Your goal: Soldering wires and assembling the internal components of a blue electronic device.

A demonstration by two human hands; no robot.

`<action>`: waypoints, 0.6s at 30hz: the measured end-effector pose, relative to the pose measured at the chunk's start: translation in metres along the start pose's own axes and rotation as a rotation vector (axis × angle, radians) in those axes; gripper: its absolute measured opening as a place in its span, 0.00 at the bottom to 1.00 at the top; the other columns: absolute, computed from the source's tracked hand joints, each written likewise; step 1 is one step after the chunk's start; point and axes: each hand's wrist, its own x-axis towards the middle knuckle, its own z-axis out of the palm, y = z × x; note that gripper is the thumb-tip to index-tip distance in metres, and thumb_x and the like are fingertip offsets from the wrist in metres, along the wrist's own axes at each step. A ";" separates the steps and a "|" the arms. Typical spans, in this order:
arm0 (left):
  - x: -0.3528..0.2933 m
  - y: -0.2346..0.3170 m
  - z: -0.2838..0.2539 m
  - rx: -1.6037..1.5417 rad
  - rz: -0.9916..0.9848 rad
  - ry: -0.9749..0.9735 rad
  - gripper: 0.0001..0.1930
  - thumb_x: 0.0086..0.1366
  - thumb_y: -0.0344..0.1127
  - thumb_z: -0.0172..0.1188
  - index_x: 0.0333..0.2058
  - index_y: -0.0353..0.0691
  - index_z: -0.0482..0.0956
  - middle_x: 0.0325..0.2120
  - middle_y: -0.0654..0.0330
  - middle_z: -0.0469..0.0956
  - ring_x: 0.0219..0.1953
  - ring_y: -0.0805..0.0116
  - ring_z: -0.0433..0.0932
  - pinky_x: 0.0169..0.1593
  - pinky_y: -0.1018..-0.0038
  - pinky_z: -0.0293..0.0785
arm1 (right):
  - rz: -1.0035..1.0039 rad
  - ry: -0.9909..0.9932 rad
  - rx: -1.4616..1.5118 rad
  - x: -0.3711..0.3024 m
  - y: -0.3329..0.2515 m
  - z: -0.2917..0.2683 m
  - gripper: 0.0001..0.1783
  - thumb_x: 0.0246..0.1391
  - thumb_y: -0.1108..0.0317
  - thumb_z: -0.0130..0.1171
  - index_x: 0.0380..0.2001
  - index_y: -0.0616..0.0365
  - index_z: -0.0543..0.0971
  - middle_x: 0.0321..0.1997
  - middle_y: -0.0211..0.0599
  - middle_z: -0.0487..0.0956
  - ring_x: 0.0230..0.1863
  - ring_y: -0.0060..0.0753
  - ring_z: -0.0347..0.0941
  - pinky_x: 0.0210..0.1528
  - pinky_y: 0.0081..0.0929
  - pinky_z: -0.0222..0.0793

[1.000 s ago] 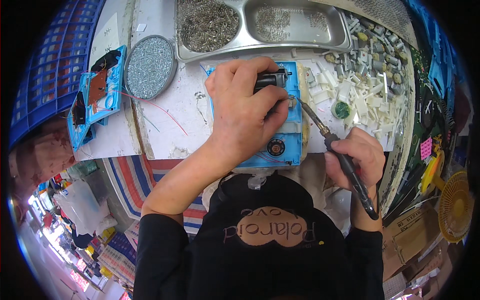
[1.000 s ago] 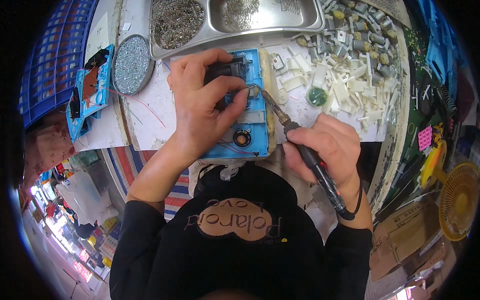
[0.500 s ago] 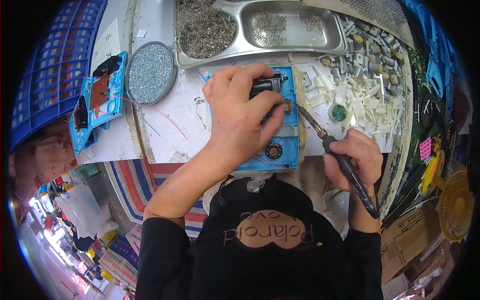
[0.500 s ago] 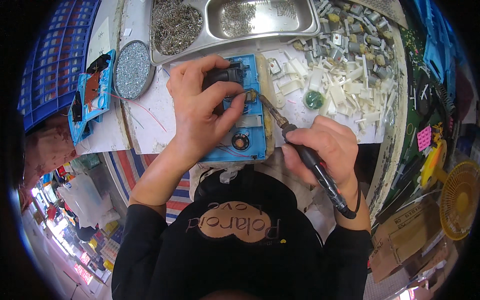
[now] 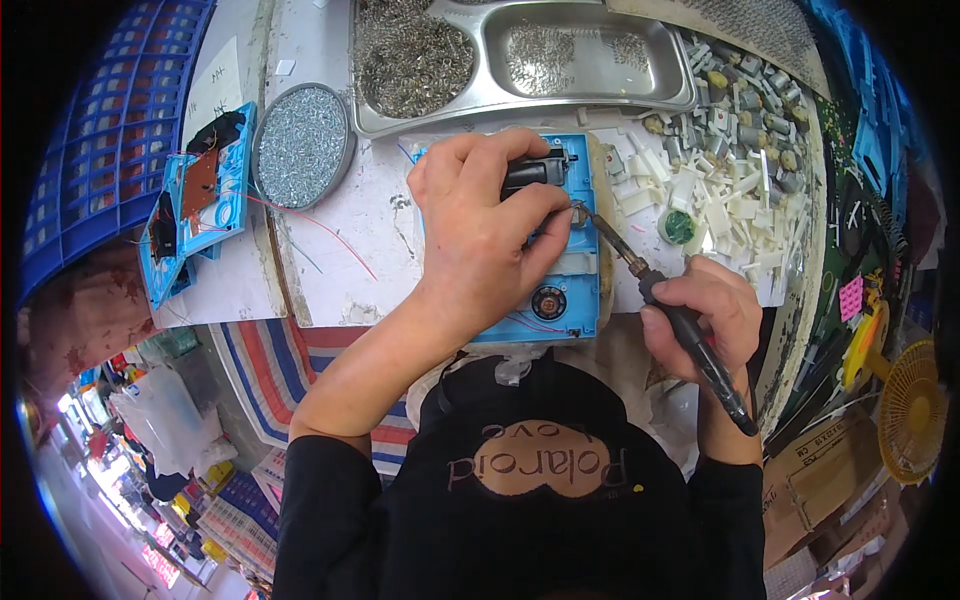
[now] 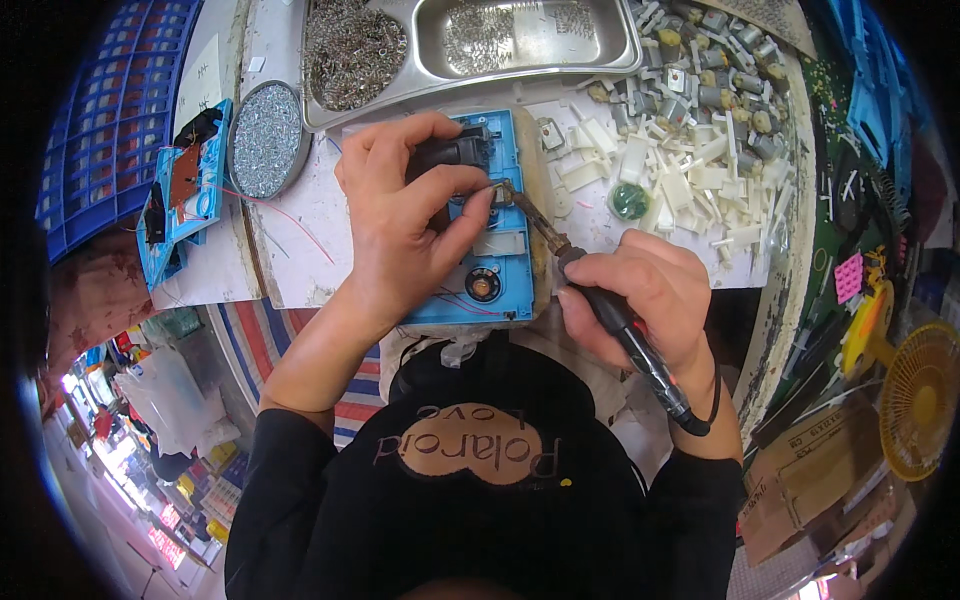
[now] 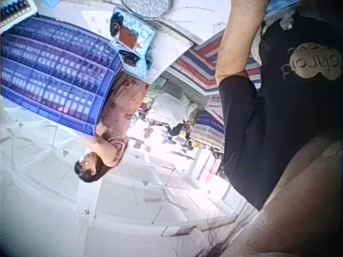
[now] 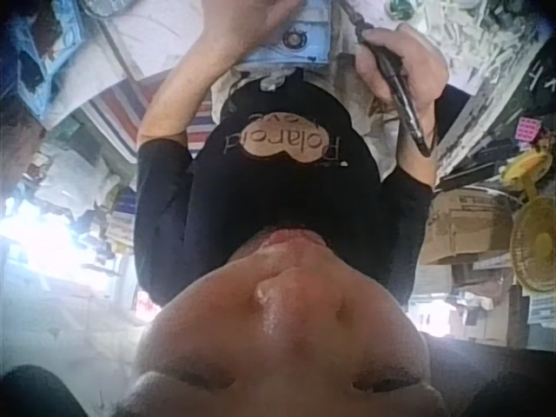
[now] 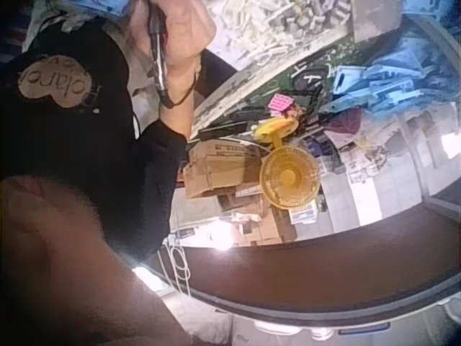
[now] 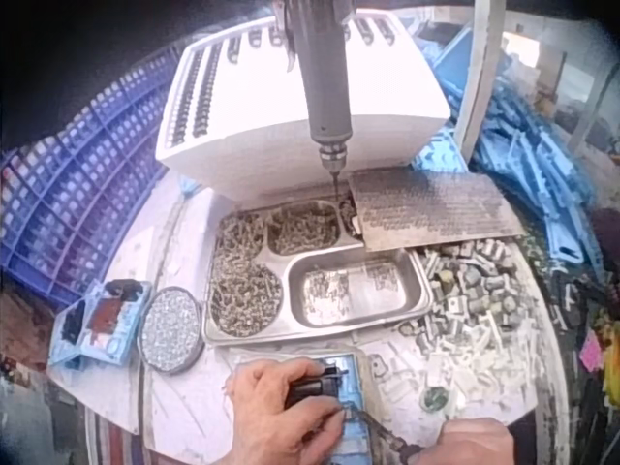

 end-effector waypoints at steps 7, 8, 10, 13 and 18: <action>-0.002 -0.004 0.006 -0.017 0.017 0.059 0.08 0.46 0.34 0.71 0.28 0.49 0.85 0.47 0.64 0.77 0.49 0.57 0.70 0.53 0.56 0.58 | 0.007 0.011 0.002 -0.001 0.000 0.001 0.18 0.43 0.77 0.71 0.40 0.60 0.78 0.25 0.35 0.80 0.17 0.31 0.68 0.19 0.26 0.61; -0.002 -0.004 0.006 -0.016 0.016 0.059 0.08 0.46 0.34 0.71 0.28 0.49 0.85 0.47 0.64 0.77 0.49 0.57 0.70 0.53 0.56 0.58 | 0.004 0.008 0.003 -0.001 0.000 0.001 0.18 0.43 0.77 0.71 0.40 0.60 0.78 0.24 0.35 0.80 0.16 0.31 0.68 0.19 0.26 0.61; -0.002 -0.004 0.006 -0.015 0.016 0.061 0.08 0.46 0.34 0.71 0.28 0.49 0.85 0.47 0.64 0.77 0.49 0.57 0.70 0.53 0.56 0.58 | -0.002 0.002 0.004 0.000 0.000 0.000 0.18 0.43 0.77 0.71 0.40 0.60 0.78 0.24 0.34 0.80 0.16 0.31 0.67 0.19 0.26 0.61; 0.000 -0.001 0.000 0.005 0.010 0.003 0.09 0.48 0.32 0.73 0.31 0.49 0.86 0.48 0.61 0.77 0.51 0.56 0.69 0.55 0.60 0.60 | -0.005 0.005 -0.002 0.000 0.000 -0.001 0.18 0.43 0.77 0.71 0.40 0.60 0.78 0.23 0.34 0.79 0.16 0.31 0.67 0.19 0.26 0.60; -0.001 -0.002 0.001 0.013 0.015 0.011 0.10 0.48 0.32 0.73 0.31 0.50 0.86 0.48 0.61 0.77 0.51 0.56 0.69 0.55 0.60 0.60 | 0.002 0.023 -0.002 -0.002 0.000 -0.006 0.18 0.43 0.77 0.71 0.40 0.60 0.78 0.22 0.33 0.78 0.16 0.29 0.67 0.19 0.25 0.59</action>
